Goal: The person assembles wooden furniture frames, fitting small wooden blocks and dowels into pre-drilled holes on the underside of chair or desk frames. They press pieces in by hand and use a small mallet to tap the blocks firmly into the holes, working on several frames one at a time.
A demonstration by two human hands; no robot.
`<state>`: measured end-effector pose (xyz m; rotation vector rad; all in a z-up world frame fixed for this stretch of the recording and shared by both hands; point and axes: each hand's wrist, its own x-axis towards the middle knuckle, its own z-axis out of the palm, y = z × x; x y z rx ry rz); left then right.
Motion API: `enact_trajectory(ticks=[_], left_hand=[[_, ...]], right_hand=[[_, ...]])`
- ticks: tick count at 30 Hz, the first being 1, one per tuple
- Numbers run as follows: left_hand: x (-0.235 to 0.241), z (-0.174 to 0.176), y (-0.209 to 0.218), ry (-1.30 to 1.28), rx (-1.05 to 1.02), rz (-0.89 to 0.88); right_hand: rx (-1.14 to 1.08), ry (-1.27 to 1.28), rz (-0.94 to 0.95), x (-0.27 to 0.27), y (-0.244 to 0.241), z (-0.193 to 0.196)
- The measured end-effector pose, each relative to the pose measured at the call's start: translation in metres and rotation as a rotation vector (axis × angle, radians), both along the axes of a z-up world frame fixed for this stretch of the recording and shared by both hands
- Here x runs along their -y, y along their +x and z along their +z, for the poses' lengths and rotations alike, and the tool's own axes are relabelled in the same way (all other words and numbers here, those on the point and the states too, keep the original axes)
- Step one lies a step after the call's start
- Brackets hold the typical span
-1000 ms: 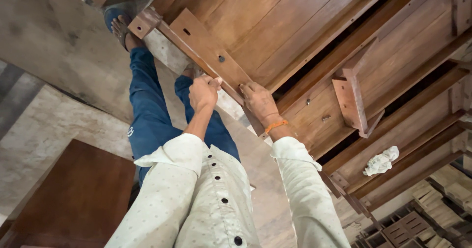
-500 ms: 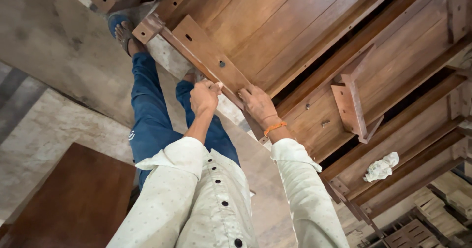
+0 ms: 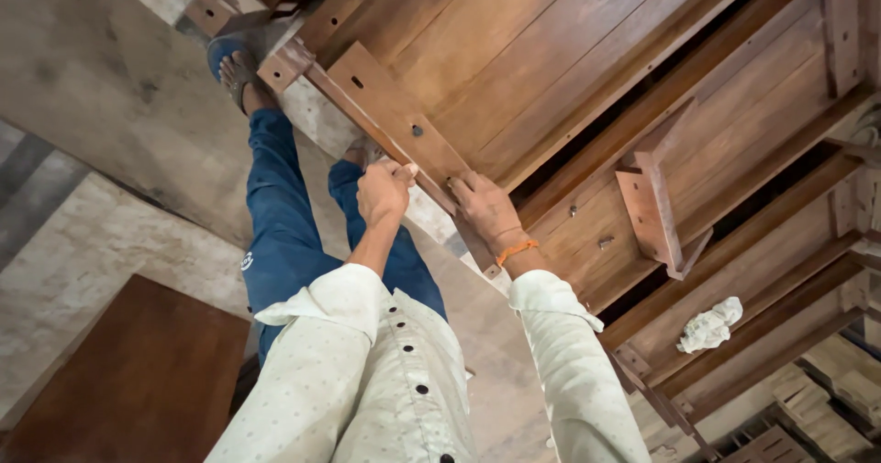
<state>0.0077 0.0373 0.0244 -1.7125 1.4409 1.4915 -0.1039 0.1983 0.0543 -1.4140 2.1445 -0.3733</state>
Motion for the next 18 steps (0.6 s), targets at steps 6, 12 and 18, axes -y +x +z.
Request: enact_trajectory(ticks=[6, 12, 18], left_hand=[[0.002, 0.0, 0.0, 0.011, 0.004, 0.019], [0.003, 0.002, 0.0, 0.02, 0.005, 0.005], [0.0, -0.003, 0.003, 0.015, 0.015, 0.013]], right_hand=[[-0.053, 0.05, -0.015, -0.004, 0.005, -0.021], [-0.069, 0.122, -0.066, 0.0, 0.003, -0.012], [-0.051, 0.057, -0.002, 0.004, 0.004, -0.002]])
